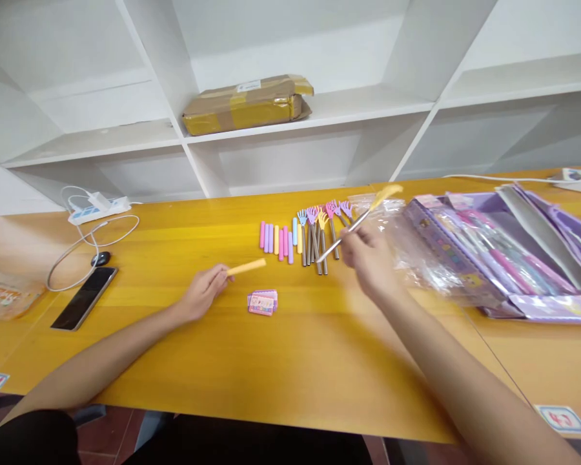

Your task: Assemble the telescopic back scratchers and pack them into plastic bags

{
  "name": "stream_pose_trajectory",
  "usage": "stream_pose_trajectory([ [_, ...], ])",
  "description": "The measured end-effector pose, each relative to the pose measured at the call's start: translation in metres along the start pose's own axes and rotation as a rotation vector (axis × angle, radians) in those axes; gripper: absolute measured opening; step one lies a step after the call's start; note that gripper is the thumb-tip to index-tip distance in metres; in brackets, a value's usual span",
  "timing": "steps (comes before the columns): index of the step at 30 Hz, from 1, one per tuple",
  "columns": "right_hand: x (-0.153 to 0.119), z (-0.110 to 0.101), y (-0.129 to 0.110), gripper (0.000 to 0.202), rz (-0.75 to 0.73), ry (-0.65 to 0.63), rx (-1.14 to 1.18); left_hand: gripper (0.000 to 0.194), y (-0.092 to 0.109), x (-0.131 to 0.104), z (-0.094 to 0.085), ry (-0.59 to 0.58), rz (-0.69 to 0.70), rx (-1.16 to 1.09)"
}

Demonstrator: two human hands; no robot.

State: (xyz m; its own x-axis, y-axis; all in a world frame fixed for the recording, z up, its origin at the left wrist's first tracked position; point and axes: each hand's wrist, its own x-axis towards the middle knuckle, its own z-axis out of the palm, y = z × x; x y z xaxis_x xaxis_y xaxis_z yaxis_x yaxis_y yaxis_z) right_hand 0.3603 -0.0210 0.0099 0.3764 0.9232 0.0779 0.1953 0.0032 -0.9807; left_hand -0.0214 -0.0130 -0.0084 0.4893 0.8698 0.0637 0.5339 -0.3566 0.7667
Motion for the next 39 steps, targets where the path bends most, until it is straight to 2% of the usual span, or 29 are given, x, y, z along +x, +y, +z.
stream_pose_trajectory([
  [2, -0.029, 0.025, 0.002, 0.043, 0.033, -0.122, 0.117, 0.043, 0.001, -0.018, 0.011, -0.041, 0.046, -0.003],
  [4, -0.052, 0.041, 0.006, 0.038, 0.102, -0.230, 0.432, 0.042, 0.001, -0.025, 0.018, -0.094, 0.111, 0.027],
  [6, -0.068, 0.047, 0.010, 0.036, 0.129, -0.270, 0.571, 0.042, -0.001, -0.022, 0.020, -0.114, 0.146, 0.048],
  [8, -0.076, 0.046, 0.012, 0.038, 0.129, -0.296, 0.575, 0.044, -0.003, -0.017, 0.020, -0.103, 0.141, 0.035],
  [11, -0.077, 0.038, 0.011, 0.040, 0.123, -0.305, 0.547, 0.044, -0.006, -0.012, 0.020, -0.083, 0.105, -0.055],
  [16, -0.072, 0.030, 0.002, 0.029, 0.104, -0.263, 0.544, 0.044, -0.008, -0.014, 0.020, -0.066, 0.071, -0.172],
  [22, -0.070, 0.027, -0.005, 0.032, 0.093, -0.276, 0.487, 0.043, -0.008, -0.014, 0.019, -0.072, 0.070, -0.196],
  [30, -0.074, 0.032, 0.006, 0.031, 0.072, -0.368, 0.474, 0.040, -0.004, -0.015, 0.019, -0.086, 0.082, -0.193],
  [39, -0.074, 0.029, 0.001, 0.022, 0.072, -0.354, 0.517, 0.036, 0.000, -0.016, 0.017, -0.088, 0.084, -0.182],
])
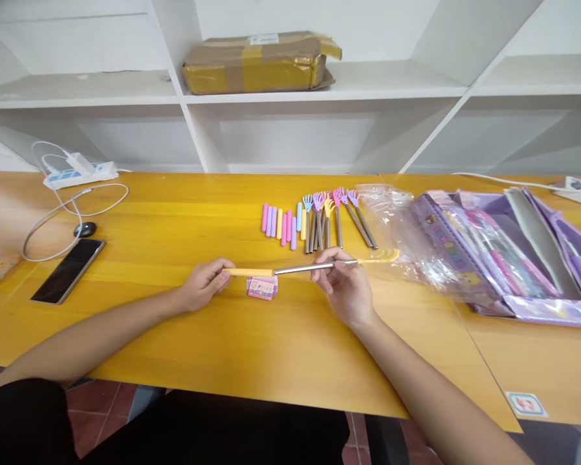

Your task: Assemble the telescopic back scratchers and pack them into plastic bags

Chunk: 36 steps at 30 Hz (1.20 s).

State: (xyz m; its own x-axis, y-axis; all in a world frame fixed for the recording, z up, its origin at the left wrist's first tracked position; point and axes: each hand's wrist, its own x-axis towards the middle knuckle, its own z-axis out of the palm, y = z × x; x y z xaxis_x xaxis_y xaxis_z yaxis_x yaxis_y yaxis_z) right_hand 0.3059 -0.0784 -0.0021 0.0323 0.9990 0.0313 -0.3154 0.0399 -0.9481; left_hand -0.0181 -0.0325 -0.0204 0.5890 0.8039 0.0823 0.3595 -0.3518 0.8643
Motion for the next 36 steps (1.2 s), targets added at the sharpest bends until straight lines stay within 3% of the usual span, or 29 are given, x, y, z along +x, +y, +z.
stream_pose_trajectory([
  [9, 0.001, -0.003, 0.006, 0.024, -0.063, -0.072, 0.002, 0.039, 0.000, -0.001, 0.000, -0.013, 0.023, 0.011],
  [17, 0.004, -0.010, 0.009, 0.023, -0.119, -0.058, -0.006, 0.042, -0.001, 0.000, 0.001, -0.010, 0.053, 0.027],
  [36, 0.004, -0.010, 0.017, 0.029, -0.166, -0.090, -0.002, 0.051, -0.013, 0.002, -0.001, -0.179, 0.233, 0.217],
])
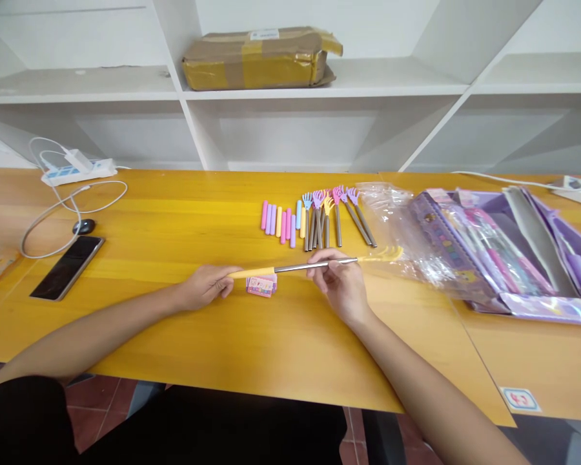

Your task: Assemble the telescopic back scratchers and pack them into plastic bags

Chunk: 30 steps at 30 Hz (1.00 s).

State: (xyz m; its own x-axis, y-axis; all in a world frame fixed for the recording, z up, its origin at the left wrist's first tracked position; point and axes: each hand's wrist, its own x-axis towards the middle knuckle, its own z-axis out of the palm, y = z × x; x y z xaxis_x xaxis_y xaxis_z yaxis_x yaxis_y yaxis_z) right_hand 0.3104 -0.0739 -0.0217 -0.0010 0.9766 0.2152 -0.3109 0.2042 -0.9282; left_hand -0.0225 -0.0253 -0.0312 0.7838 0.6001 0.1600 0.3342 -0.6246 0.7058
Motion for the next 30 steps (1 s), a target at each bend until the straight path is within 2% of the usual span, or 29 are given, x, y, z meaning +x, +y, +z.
stream_pose_trajectory([
  [5, -0.003, 0.000, 0.000, 0.032, -0.061, -0.034, -0.059, 0.052, 0.001, 0.001, -0.001, -0.018, 0.007, 0.012],
  [12, -0.009, 0.007, 0.003, 0.033, -0.110, -0.017, -0.059, 0.049, 0.001, -0.002, 0.000, 0.032, -0.043, -0.056],
  [15, -0.011, 0.009, 0.005, 0.034, -0.115, -0.031, -0.058, 0.051, 0.000, -0.003, 0.000, 0.025, -0.014, -0.047],
  [18, -0.008, 0.007, 0.005, 0.037, -0.072, -0.065, -0.061, 0.051, 0.002, -0.001, 0.000, 0.000, -0.034, -0.055],
  [21, 0.003, 0.000, 0.001, 0.035, 0.048, -0.092, -0.086, 0.048, 0.003, 0.003, -0.001, 0.002, -0.142, -0.170],
  [23, 0.014, -0.008, -0.007, 0.031, 0.082, -0.009, -0.058, 0.048, 0.003, 0.006, -0.002, 0.045, -0.213, -0.270],
  [26, 0.029, -0.022, -0.020, 0.028, 0.049, 0.207, 0.002, 0.049, 0.001, 0.009, -0.002, 0.109, -0.260, -0.347],
  [28, 0.035, -0.031, -0.027, 0.028, 0.020, 0.303, -0.029, 0.048, 0.001, 0.010, -0.002, 0.128, -0.267, -0.330],
  [30, 0.037, -0.038, -0.030, 0.028, -0.005, 0.340, -0.078, 0.047, 0.002, 0.010, -0.002, 0.146, -0.265, -0.273],
])
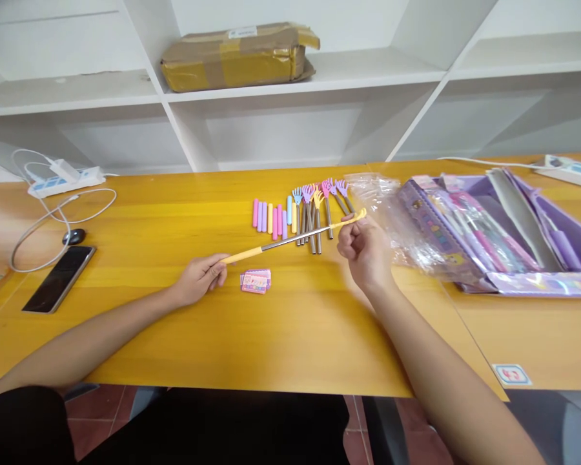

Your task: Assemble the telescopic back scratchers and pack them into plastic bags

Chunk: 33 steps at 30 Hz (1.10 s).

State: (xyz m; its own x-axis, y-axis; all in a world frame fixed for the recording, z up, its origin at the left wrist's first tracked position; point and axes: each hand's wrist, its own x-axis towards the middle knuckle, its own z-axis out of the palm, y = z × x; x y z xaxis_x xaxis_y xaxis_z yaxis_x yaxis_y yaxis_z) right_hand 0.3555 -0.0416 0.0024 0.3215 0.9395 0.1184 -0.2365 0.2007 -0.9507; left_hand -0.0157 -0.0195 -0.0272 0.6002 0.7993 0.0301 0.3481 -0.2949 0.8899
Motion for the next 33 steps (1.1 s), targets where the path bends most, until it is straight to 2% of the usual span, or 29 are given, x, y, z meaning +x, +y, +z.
stream_pose_trajectory([
  [3, 0.001, -0.006, 0.002, 0.030, -0.010, -0.004, -0.028, 0.044, 0.001, -0.001, 0.001, 0.065, 0.030, 0.085],
  [6, 0.000, -0.009, 0.005, 0.036, -0.001, 0.047, -0.101, 0.042, 0.001, -0.001, 0.001, 0.105, 0.060, 0.133],
  [8, -0.001, -0.010, 0.007, 0.038, -0.003, 0.080, -0.181, 0.042, 0.001, -0.002, 0.001, 0.103, 0.075, 0.156],
  [10, -0.003, -0.008, 0.008, 0.039, -0.015, 0.060, -0.215, 0.041, 0.000, -0.003, 0.000, 0.085, 0.082, 0.167],
  [13, -0.006, -0.006, 0.010, 0.037, -0.028, 0.012, -0.197, 0.041, -0.001, -0.004, -0.003, 0.057, 0.082, 0.163],
  [18, -0.010, -0.005, 0.012, 0.034, -0.019, 0.002, -0.173, 0.042, -0.003, -0.006, -0.006, 0.038, 0.124, 0.193],
  [26, -0.015, 0.000, 0.011, 0.034, -0.031, 0.030, -0.142, 0.038, 0.003, -0.009, -0.005, 0.019, 0.199, 0.255],
  [33, -0.019, 0.004, 0.013, 0.031, -0.019, 0.042, -0.117, 0.036, 0.001, -0.011, -0.004, 0.034, 0.226, 0.270],
])
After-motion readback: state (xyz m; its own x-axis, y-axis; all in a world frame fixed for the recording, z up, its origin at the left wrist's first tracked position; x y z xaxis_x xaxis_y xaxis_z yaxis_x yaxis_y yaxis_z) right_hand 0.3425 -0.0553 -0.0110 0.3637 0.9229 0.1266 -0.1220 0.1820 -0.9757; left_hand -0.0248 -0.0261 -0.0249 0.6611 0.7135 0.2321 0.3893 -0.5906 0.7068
